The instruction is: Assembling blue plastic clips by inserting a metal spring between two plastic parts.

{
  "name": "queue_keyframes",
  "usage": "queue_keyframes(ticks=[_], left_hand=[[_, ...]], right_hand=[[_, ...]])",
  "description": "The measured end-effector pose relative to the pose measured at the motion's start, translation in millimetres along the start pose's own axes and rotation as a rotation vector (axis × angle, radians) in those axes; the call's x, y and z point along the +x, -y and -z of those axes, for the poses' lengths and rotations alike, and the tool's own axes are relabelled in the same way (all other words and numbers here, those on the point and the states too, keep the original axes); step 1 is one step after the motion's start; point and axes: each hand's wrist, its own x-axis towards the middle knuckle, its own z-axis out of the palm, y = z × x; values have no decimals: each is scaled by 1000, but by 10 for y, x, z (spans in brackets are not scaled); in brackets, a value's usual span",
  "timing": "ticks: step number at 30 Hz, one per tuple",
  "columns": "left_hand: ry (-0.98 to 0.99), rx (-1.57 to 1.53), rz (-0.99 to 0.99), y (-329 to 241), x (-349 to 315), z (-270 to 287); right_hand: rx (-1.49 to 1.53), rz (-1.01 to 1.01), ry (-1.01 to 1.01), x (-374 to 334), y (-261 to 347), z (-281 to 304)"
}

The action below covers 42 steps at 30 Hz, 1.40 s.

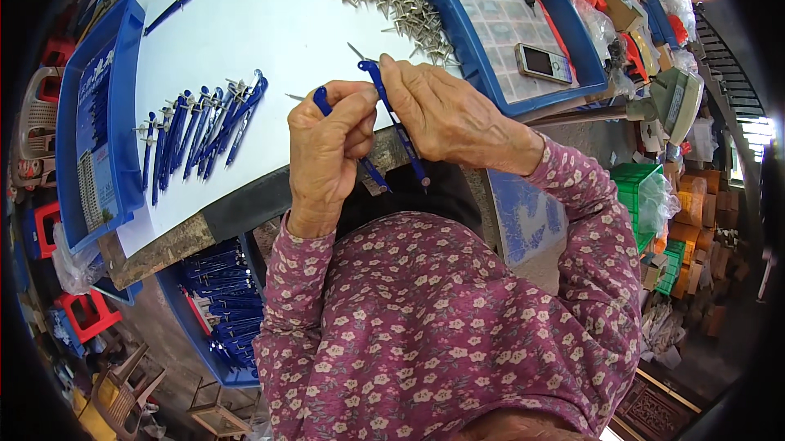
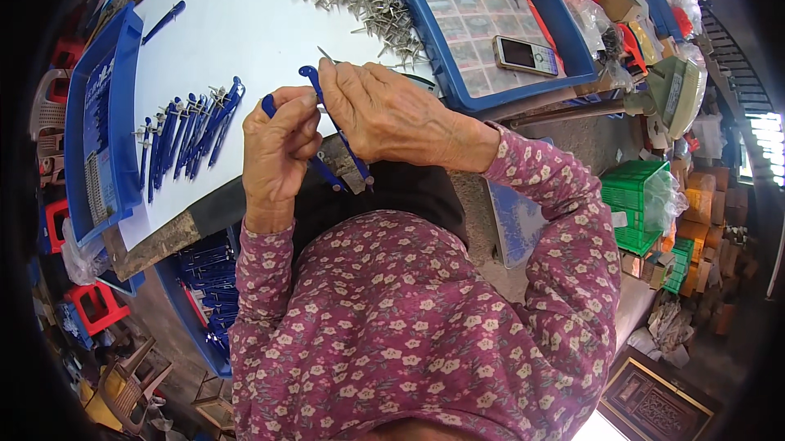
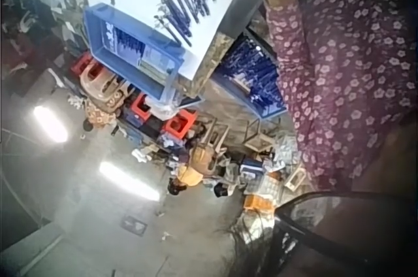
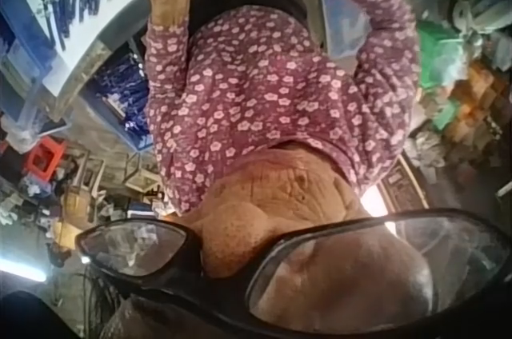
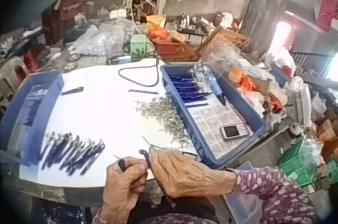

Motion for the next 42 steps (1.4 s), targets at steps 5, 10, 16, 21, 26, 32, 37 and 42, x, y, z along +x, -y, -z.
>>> queue_keyframes(ticks=[5,10,16,21,26,32,37,42], left_hand=[[-11,35,-4,-3,-10,-44],[-10,78,-26,28,-9,-62],[4,198,-86,-1,-18,-85],[63,462,-220,-22,2,-74],[85,650,-337,-47,-7,-108],[113,823,-417,-46,5,-100],[135,894,-518,-26,19,-114],[122,935,-602,-9,68,-120]], right_hand=[[79,-10,48,-37,-10,21],[132,-10,69,-119,-37,-39],[202,34,-21,-140,-80,-73],[365,19,-101,-143,-125,-68],[641,-126,-18,-158,-146,-32],[1006,-278,59,-156,-211,-50],[1319,-563,58,-61,-181,-3],[1673,-871,243,38,-279,56]])
